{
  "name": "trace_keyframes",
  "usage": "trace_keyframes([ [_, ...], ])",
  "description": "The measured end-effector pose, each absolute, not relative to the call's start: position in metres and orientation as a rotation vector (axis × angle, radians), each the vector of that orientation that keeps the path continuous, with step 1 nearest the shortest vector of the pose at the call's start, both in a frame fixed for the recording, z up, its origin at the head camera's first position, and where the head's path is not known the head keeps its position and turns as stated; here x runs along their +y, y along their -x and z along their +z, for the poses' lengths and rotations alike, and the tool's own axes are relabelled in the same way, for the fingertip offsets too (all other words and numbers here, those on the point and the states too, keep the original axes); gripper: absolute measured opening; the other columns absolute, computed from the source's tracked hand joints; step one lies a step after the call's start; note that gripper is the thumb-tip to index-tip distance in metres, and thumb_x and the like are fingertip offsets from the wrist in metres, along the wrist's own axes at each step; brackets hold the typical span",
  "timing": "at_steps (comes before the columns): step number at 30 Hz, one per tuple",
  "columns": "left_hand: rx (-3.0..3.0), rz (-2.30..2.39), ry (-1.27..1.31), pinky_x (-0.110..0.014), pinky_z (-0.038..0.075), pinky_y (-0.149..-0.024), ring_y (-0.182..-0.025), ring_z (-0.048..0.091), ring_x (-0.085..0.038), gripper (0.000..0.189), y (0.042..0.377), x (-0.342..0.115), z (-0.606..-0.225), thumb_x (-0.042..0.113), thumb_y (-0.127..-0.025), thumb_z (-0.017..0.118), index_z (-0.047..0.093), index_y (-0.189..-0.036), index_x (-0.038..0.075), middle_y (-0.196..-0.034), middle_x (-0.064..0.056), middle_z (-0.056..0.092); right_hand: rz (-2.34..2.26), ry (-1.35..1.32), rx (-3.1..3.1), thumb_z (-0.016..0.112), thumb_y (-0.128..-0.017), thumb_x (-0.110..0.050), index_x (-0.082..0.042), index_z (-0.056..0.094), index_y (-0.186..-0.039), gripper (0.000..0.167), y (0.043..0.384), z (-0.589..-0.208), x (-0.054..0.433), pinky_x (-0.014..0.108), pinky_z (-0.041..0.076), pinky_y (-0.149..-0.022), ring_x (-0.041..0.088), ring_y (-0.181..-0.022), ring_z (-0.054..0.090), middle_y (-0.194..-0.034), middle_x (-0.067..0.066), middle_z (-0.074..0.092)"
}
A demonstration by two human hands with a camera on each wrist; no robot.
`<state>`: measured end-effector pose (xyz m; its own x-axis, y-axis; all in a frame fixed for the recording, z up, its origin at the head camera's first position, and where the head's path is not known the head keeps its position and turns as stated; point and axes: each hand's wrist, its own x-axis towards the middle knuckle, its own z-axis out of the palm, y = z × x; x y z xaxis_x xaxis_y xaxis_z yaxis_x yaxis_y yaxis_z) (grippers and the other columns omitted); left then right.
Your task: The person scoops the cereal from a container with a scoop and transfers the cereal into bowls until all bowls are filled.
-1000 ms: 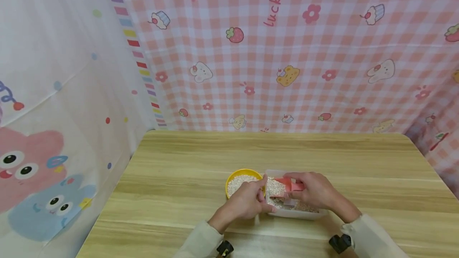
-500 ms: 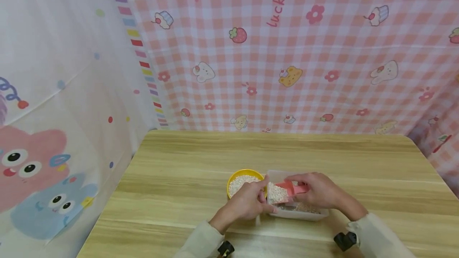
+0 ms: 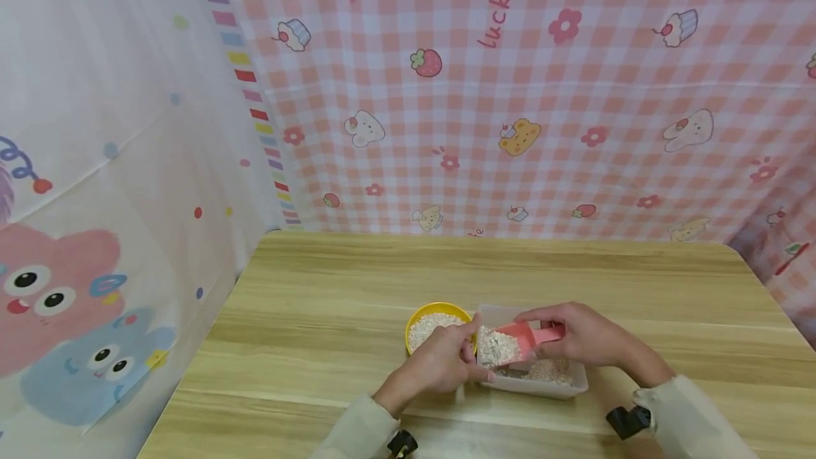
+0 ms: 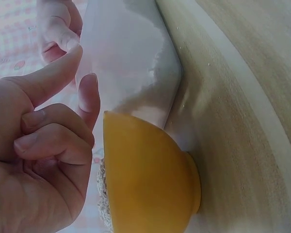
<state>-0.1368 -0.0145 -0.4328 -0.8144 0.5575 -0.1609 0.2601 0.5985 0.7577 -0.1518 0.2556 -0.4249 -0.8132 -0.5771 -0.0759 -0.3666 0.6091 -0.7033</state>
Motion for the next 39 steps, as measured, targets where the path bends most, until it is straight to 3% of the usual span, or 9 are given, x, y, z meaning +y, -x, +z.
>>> trace_keyframes([
  [2, 2.444, 1.077, -0.664, -0.018, 0.044, -0.061, -0.057, 0.05, -0.003, 0.093, 0.137, -0.014, -0.433, 0.026, -0.079, 0.084, 0.031, -0.153, 0.004, -0.067, 0.012, 0.059, -1.026, 0.781, 2.545, 0.078, -0.085, -0.034, -0.01, 0.064, -0.131, 0.053, 0.151, -0.424, 0.257, 0.021, 0.037, -0.055, 0.003, -0.064, 0.04, -0.076, -0.008, 0.055],
  [6, 2.445, 1.079, -0.669, -0.017, 0.044, -0.063, -0.058, 0.05, -0.002, 0.093, 0.136, -0.015, -0.433, 0.025, -0.08, 0.084, 0.031, -0.154, 0.004, -0.067, 0.012, 0.059, -1.064, 0.798, 2.542, 0.077, -0.086, -0.035, -0.008, 0.064, -0.13, 0.054, 0.151, -0.426, 0.261, 0.022, 0.035, -0.054, 0.002, -0.062, 0.037, -0.071, -0.01, 0.048],
  [23, 2.486, 1.079, -0.582, -0.021, 0.044, -0.06, -0.058, 0.052, -0.005, 0.093, 0.132, -0.018, -0.43, 0.027, -0.08, 0.084, 0.031, -0.155, 0.007, -0.068, 0.011, 0.059, -1.332, 0.762, 2.478, 0.076, -0.088, -0.018, -0.003, 0.062, -0.131, 0.048, 0.15, -0.44, 0.263, 0.022, 0.041, -0.052, 0.002, -0.06, 0.044, -0.071, -0.005, 0.052],
  [35, 2.56, 1.181, -0.566, -0.026, 0.047, -0.084, -0.065, 0.052, -0.004, 0.082, 0.134, -0.036, -0.423, 0.032, -0.081, 0.083, 0.044, -0.148, 0.006, -0.077, 0.012, 0.06, -1.459, 0.712, 2.452, 0.077, -0.087, -0.016, -0.006, 0.063, -0.131, 0.047, 0.148, -0.443, 0.265, 0.024, 0.042, -0.05, 0.004, -0.061, 0.046, -0.073, -0.001, 0.055],
  [37, 2.575, 1.198, -0.555, -0.026, 0.047, -0.082, -0.068, 0.051, -0.005, 0.08, 0.135, -0.04, -0.422, 0.032, -0.081, 0.083, 0.046, -0.147, 0.007, -0.082, 0.01, 0.061, -1.468, 0.713, 2.452, 0.077, -0.087, -0.016, -0.006, 0.063, -0.131, 0.047, 0.148, -0.444, 0.265, 0.024, 0.041, -0.05, 0.004, -0.061, 0.046, -0.074, -0.001, 0.055],
  [39, 2.581, 1.22, -0.542, -0.025, 0.047, -0.072, -0.065, 0.05, -0.006, 0.077, 0.135, -0.045, -0.421, 0.033, -0.081, 0.082, 0.047, -0.146, 0.008, -0.089, 0.006, 0.063, -1.481, 0.719, 2.448, 0.077, -0.087, -0.015, -0.006, 0.063, -0.13, 0.047, 0.148, -0.445, 0.265, 0.024, 0.041, -0.049, 0.003, -0.061, 0.045, -0.073, -0.001, 0.055],
])
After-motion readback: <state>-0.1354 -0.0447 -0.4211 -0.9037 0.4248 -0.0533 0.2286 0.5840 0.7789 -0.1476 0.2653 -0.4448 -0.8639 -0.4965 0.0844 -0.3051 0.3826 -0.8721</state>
